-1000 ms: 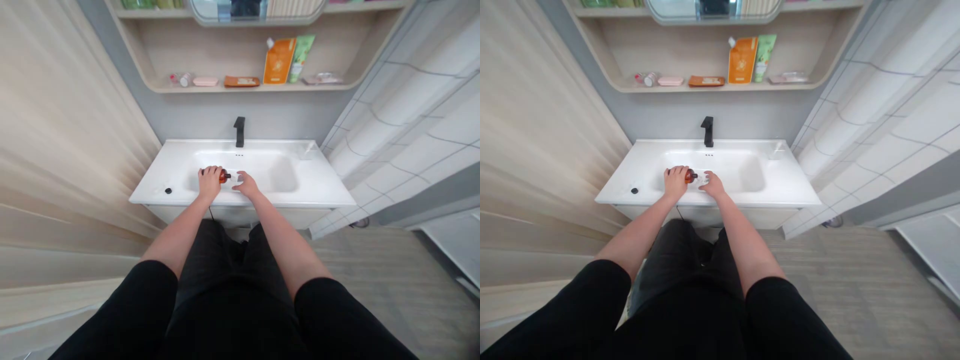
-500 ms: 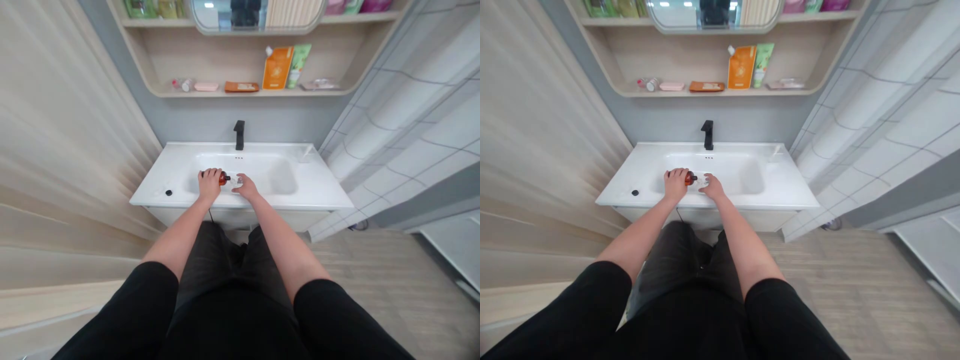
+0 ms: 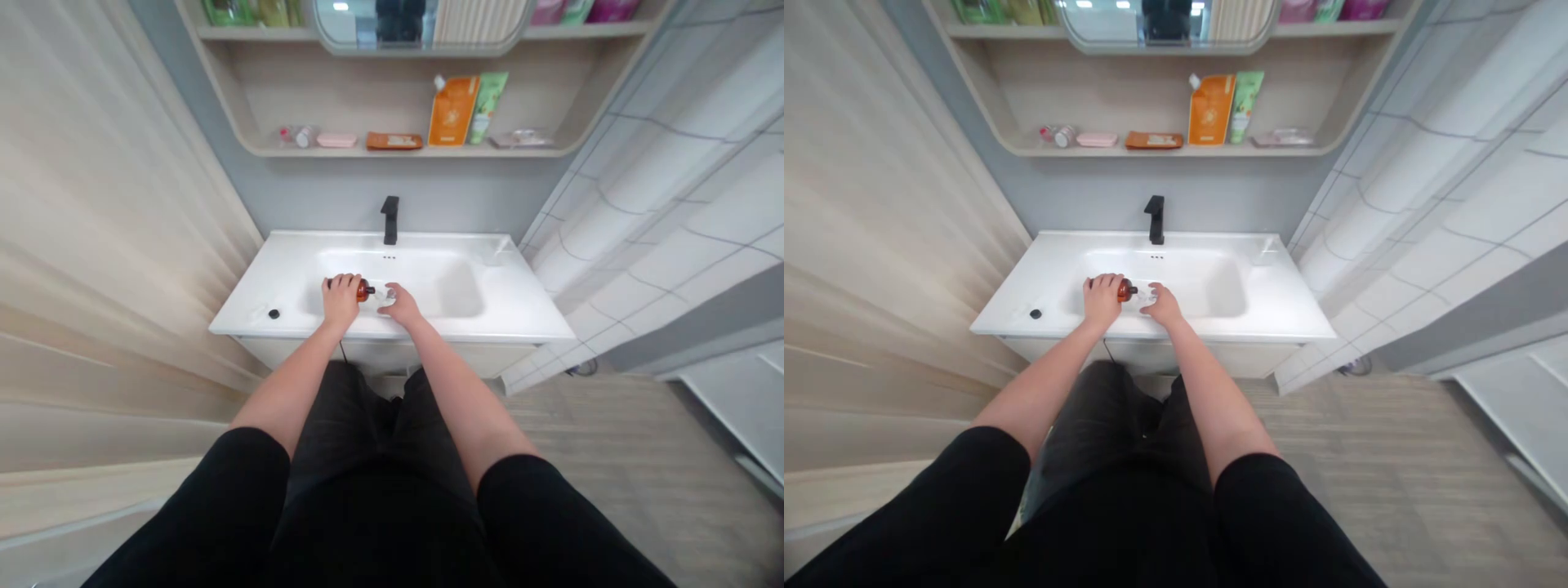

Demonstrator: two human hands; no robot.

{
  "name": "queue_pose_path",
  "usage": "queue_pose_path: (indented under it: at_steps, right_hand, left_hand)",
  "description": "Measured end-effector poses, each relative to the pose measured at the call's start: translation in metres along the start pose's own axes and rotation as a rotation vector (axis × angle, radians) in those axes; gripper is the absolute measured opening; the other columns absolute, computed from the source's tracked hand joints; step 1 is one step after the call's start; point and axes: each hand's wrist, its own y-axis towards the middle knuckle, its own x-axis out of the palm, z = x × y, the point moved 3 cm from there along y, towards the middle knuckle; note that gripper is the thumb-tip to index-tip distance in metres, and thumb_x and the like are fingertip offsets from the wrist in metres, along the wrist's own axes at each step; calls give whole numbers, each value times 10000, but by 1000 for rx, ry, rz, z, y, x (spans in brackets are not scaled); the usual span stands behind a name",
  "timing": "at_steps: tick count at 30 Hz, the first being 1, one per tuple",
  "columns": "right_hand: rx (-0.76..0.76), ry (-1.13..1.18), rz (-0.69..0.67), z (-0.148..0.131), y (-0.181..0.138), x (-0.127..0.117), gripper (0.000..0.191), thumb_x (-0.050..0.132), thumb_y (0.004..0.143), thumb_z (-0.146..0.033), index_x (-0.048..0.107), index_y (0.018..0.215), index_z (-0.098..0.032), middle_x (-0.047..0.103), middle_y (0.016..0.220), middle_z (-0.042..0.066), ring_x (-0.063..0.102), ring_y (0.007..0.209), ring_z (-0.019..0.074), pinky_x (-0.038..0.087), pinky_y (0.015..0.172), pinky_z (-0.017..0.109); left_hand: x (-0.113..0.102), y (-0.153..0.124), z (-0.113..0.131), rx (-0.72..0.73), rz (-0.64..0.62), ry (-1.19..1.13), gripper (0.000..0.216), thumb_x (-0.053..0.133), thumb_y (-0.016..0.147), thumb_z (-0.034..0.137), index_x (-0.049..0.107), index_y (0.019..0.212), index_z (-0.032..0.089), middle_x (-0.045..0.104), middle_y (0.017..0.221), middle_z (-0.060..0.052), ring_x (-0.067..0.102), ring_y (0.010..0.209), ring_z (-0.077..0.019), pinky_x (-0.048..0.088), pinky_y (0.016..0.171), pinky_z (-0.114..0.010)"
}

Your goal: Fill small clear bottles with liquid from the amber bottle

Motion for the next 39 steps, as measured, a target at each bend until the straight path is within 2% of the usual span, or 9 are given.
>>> queue_pose_path:
  at_steps: [6,21,33,39]
  right_hand:
    - [-16,14,12,0,1,0,791,988,605,-198,708,1339,-289,763,1181,11,736,1124,274,588,1140,483]
    - [-21,-10,-7,2,1,0,818,985,633,-217,702,1399,-266,769,1254,41,737,1156,281,579,1149,462]
    - [-15,-5,-9,4,3,1,820,1001,626,-204,709,1389,-278,771,1235,28,738,1164,288,579,1151,475]
    - [-22,-9,-12,5,2,1,818,1002,637,-207,708,1398,-267,768,1247,34,736,1159,285,577,1143,464]
  left_hand:
    - [1,0,-1,10,10,-11,628,496,1016,140,644,1606,294,702,1589,-176,560,1505,-403,278,1336,-650]
    - [5,0,-3,18,40,11,592,466,1040,145,654,1583,282,706,1580,-171,550,1519,-393,275,1340,-646]
    - [9,1,-6,34,63,-18,613,514,1014,145,648,1595,287,706,1569,-187,552,1516,-419,282,1332,-683]
    - [9,1,-5,46,67,-3,591,479,1033,146,653,1583,275,706,1569,-186,551,1515,-409,290,1326,-672]
